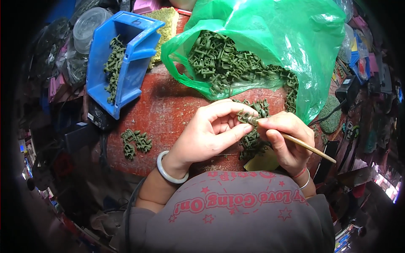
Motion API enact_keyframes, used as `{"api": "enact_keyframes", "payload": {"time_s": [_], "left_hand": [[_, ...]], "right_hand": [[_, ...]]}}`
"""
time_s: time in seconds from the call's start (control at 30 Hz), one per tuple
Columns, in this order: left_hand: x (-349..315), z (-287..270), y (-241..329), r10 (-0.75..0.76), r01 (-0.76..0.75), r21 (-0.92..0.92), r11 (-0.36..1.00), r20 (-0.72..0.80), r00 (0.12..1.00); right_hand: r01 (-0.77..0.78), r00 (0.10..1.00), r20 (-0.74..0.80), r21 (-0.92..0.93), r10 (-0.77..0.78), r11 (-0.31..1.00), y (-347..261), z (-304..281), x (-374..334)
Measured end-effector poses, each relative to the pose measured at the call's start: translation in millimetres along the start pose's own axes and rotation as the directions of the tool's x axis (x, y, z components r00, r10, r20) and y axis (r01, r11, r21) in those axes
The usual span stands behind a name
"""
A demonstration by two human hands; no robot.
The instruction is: The person picks up and assembles small green plastic parts by hand on a wooden table, using a thin wooden tool to push and position the pieces together.
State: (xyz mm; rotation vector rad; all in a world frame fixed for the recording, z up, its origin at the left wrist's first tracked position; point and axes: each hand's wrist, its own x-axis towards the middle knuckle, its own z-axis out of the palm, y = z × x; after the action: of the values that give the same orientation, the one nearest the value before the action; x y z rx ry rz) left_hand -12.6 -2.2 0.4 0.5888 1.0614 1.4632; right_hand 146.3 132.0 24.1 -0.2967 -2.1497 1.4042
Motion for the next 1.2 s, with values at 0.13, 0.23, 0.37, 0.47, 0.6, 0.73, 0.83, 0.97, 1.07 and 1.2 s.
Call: {"api": "enact_keyframes", "payload": {"time_s": [0.13, 0.23, 0.37, 0.47, 0.6, 0.73, 0.83, 0.97, 1.07, 1.2], "left_hand": [[-1.2, -1.4, 1.4, -0.046, 0.046, 0.074, 0.996, -0.008, 0.999], [-0.9, -0.5, -1.6, 0.009, -0.008, 0.017, 1.0, -0.018, 1.0], [5.3, -0.2, 8.8, 0.058, -0.084, -0.249, 0.965, -0.107, 0.993], [6.8, -0.6, 9.1, 0.026, -0.096, -0.295, 0.951, -0.234, 0.972], [2.3, -4.6, -4.1, 0.256, -0.024, 0.5, 0.866, -0.402, 0.879], [10.7, 0.8, -6.2, 0.399, -0.055, 0.793, 0.607, -0.245, 0.884], [13.1, 2.6, -13.8, 0.43, -0.106, 0.875, 0.471, -0.123, 0.894], [8.9, 1.6, -11.2, 0.364, -0.088, 0.854, 0.513, -0.123, 0.923], [5.5, 1.7, -4.9, 0.317, -0.072, 0.841, 0.536, -0.121, 0.941], [4.8, 2.2, -1.2, 0.173, 0.003, 0.517, 0.856, -0.292, 0.941]], "right_hand": [[-0.02, 1.0, -0.015, 0.032, 0.021, 0.999, 3.1, 0.8, -2.1], [-0.079, 0.997, -0.013, 0.116, 0.081, 0.99, -0.9, 1.2, -4.2], [-0.139, 0.96, -0.095, 0.652, 0.262, 0.745, -28.4, -13.8, -9.2], [-0.238, 0.969, 0.199, 0.912, 0.149, 0.333, -70.6, -39.9, 16.6], [-0.257, 0.949, 0.151, 0.88, 0.276, 0.399, -125.7, -46.1, 4.7], [-0.498, 0.78, 0.396, 0.862, 0.485, 0.096, -142.5, -54.7, 22.0], [-0.417, 0.9, 0.381, 0.895, 0.213, 0.16, -135.6, -46.0, 20.1], [-0.453, 0.757, 0.221, 0.855, 0.615, 0.251, -164.9, -25.1, 32.3], [-0.475, 0.632, 0.087, 0.829, 0.77, 0.296, -175.8, -21.3, 32.4], [-0.498, 0.683, 0.035, 0.753, 0.73, 0.43, -173.0, -25.8, 25.8]]}}
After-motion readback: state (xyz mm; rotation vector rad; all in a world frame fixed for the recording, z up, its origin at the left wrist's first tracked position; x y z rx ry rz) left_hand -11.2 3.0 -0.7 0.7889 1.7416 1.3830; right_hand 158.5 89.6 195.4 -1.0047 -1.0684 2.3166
